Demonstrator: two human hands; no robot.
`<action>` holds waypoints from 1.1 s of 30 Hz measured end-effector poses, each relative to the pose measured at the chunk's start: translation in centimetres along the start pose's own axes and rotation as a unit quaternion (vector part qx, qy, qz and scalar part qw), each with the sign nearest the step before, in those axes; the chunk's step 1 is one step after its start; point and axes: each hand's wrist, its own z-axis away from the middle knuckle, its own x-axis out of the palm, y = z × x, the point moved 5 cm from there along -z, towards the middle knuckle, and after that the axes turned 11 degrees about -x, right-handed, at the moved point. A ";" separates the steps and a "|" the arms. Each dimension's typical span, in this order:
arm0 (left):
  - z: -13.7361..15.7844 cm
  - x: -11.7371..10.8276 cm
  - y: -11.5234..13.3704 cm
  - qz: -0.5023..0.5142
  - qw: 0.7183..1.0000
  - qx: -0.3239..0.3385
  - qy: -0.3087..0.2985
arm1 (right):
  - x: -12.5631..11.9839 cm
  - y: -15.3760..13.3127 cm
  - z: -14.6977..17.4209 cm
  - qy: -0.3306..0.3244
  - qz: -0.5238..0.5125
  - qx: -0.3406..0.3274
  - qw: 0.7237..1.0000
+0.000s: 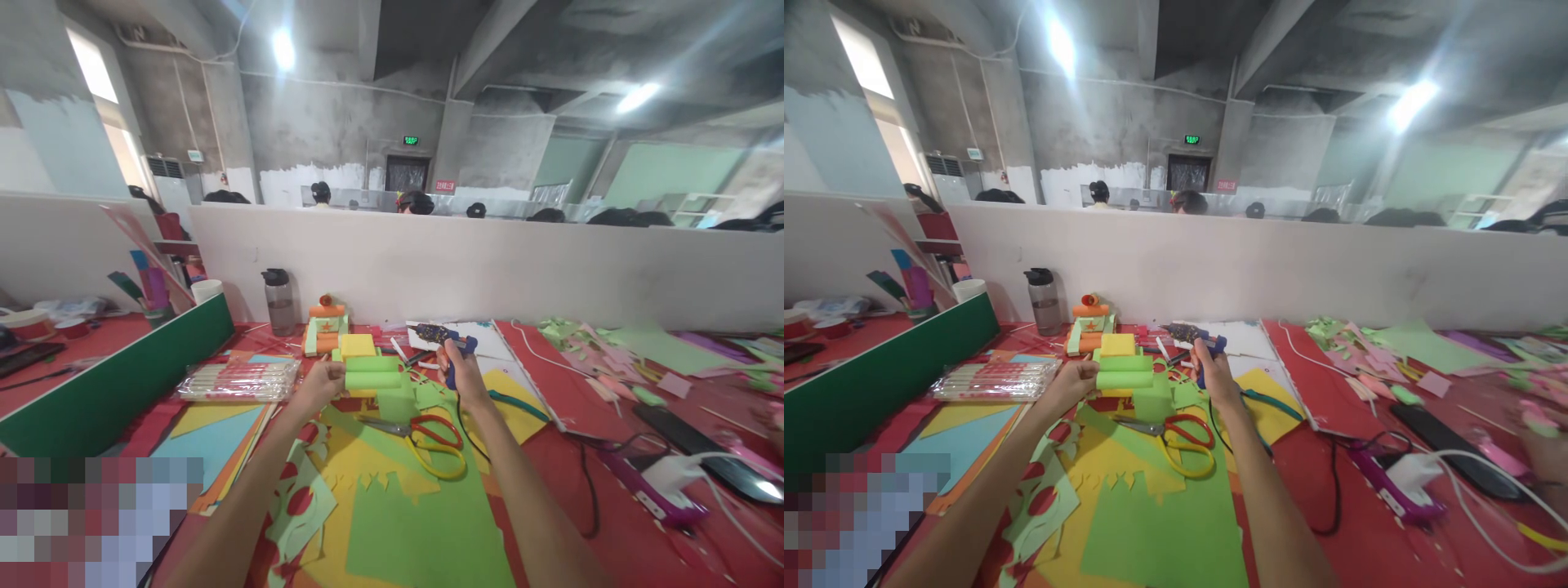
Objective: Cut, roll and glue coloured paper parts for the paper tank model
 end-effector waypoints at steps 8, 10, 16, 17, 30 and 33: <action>0.0 0.1 0.1 0.002 1.000 0.003 -0.010 | -0.3 0.5 0.1 0.001 0.034 -0.013 0.999; 0.0 0.1 0.1 -0.003 1.000 0.005 -0.008 | -0.3 0.4 0.1 0.002 0.027 -0.012 1.000; 0.0 0.1 0.3 -0.009 1.000 0.009 -0.007 | -0.4 0.4 0.0 0.029 -0.001 0.000 1.000; 0.0 0.1 0.3 -0.010 1.000 0.010 -0.005 | -0.4 0.4 0.0 0.029 -0.004 -0.002 1.000; 0.2 0.1 0.6 -0.009 1.000 0.007 -0.001 | -0.2 0.0 0.0 0.002 0.005 -0.008 1.000; 0.1 0.1 0.4 -0.009 1.000 0.008 -0.001 | -0.2 -0.1 0.1 0.012 -0.005 -0.013 1.000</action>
